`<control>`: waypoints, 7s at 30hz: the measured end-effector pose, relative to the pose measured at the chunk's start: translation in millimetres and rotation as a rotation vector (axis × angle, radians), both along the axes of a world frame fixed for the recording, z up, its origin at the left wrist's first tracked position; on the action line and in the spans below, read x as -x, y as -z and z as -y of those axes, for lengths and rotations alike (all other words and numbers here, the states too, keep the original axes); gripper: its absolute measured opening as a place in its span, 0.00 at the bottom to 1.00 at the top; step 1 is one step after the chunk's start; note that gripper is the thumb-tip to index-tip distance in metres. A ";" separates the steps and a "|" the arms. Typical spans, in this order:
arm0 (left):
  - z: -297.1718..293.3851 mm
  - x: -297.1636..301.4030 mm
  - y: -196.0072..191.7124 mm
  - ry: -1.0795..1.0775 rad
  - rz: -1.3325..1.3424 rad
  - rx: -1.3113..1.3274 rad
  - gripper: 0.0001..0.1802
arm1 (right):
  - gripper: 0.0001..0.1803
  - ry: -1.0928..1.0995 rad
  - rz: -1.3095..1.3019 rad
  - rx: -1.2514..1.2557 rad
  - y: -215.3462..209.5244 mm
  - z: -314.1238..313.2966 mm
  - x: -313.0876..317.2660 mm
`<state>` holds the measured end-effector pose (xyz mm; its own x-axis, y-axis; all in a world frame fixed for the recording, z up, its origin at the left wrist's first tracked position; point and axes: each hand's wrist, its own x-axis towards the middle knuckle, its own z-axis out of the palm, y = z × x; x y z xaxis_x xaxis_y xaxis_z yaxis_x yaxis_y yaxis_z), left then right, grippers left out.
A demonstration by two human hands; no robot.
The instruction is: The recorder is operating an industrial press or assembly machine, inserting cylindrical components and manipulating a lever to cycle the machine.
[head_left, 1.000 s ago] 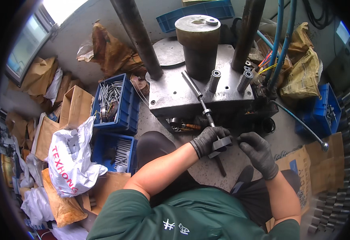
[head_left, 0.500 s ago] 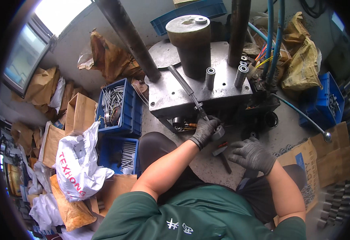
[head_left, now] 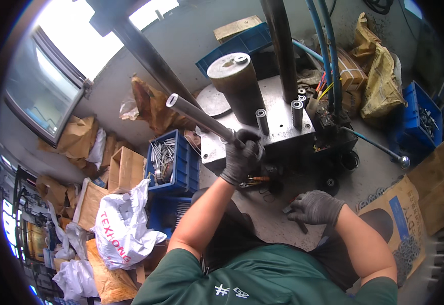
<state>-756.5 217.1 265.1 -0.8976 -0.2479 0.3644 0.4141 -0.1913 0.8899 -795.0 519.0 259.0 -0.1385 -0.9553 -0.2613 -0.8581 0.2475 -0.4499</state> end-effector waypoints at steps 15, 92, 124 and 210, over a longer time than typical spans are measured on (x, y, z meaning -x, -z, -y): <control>144.8 175.3 -203.4 -0.990 0.263 0.987 0.08 | 0.35 -0.006 -0.017 -0.023 -15.9 3.6 -4.6; 141.6 222.8 -176.7 -0.761 -0.115 0.451 0.17 | 0.19 0.922 -0.054 0.137 -125.8 -131.5 16.9; 131.0 211.5 -186.3 -0.765 -0.070 0.517 0.17 | 0.09 0.881 -0.146 0.292 -109.6 -146.5 19.9; 171.3 233.3 -170.7 -0.548 -0.182 0.175 0.17 | 0.10 0.674 -0.221 0.152 -127.3 -146.2 37.8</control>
<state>-989.8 45.8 435.9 -0.5751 -0.5791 0.5779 0.5598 0.2366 0.7942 -832.7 665.2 386.3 -0.7442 -0.6673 -0.0306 -0.6159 0.7032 -0.3553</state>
